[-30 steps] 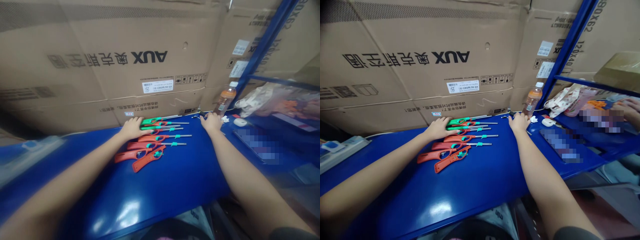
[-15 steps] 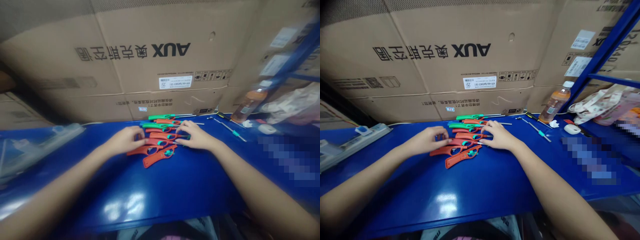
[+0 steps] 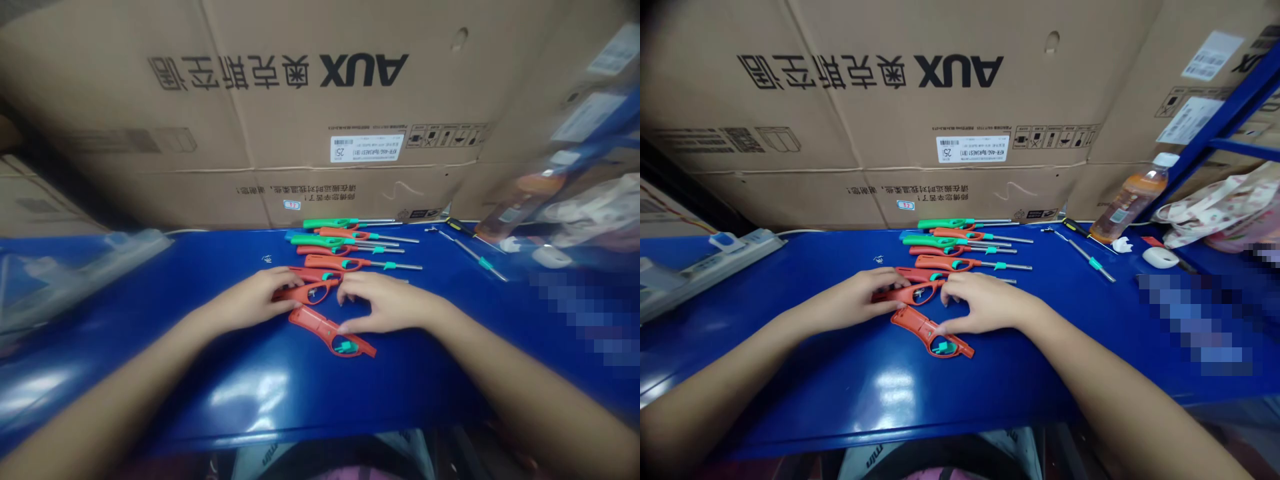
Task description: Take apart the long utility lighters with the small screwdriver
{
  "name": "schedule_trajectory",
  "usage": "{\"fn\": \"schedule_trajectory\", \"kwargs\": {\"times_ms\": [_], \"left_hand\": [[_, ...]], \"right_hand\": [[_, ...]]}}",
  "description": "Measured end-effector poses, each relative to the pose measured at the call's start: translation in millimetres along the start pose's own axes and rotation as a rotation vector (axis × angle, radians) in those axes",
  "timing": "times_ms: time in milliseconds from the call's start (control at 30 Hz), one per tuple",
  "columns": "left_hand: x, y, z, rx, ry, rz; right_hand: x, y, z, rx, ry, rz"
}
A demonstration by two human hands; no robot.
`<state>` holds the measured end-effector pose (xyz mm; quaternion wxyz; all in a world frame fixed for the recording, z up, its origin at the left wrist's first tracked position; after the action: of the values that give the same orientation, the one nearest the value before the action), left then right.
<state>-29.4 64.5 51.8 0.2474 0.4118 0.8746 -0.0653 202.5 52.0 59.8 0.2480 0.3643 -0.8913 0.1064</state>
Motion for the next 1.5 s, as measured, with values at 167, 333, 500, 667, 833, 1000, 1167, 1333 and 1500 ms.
{"fn": "schedule_trajectory", "kwargs": {"times_ms": [167, 333, 500, 667, 833, 1000, 1167, 1333, 1500], "left_hand": [[-2, 2, 5.7, -0.04, -0.088, -0.025], [0, 1, 7.2, -0.101, -0.22, -0.05], [-2, 1, 14.2, -0.138, -0.472, -0.026], [-14, 5, 28.7, -0.147, -0.435, 0.022], [-30, 4, 40.3, -0.257, -0.308, -0.128], [-71, -6, 48.7, -0.286, -0.267, -0.104], [-108, -14, 73.6, 0.084, -0.023, 0.258], [-105, -14, 84.5, 0.177, -0.016, 0.45], [-91, -7, 75.5, 0.171, 0.058, 0.351]], "right_hand": [[18, -3, 11, 0.097, 0.025, -0.023], [29, -7, 19, 0.163, 0.017, -0.13], [22, -3, 23, 0.192, 0.062, -0.101], [4, 5, 15, 0.089, 0.237, 0.051], [-9, 6, 5, -0.001, 0.399, 0.162], [-22, 12, 14, -0.048, 0.493, 0.193], [-28, 33, 25, -0.164, 0.734, 0.28], [0, 45, 17, -0.227, 0.365, 0.119], [33, 60, 31, -0.1, -0.417, 0.054]]}}
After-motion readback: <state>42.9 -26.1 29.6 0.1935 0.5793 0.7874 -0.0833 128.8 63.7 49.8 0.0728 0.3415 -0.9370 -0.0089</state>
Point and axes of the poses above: each hand's wrist, its own y-axis towards the middle knuckle, its own z-axis out of the palm, x = y × z, the point moved 4 cm from there along y, towards the middle knuckle, and after that the axes turned 9 degrees about z, right-handed, at the moved point
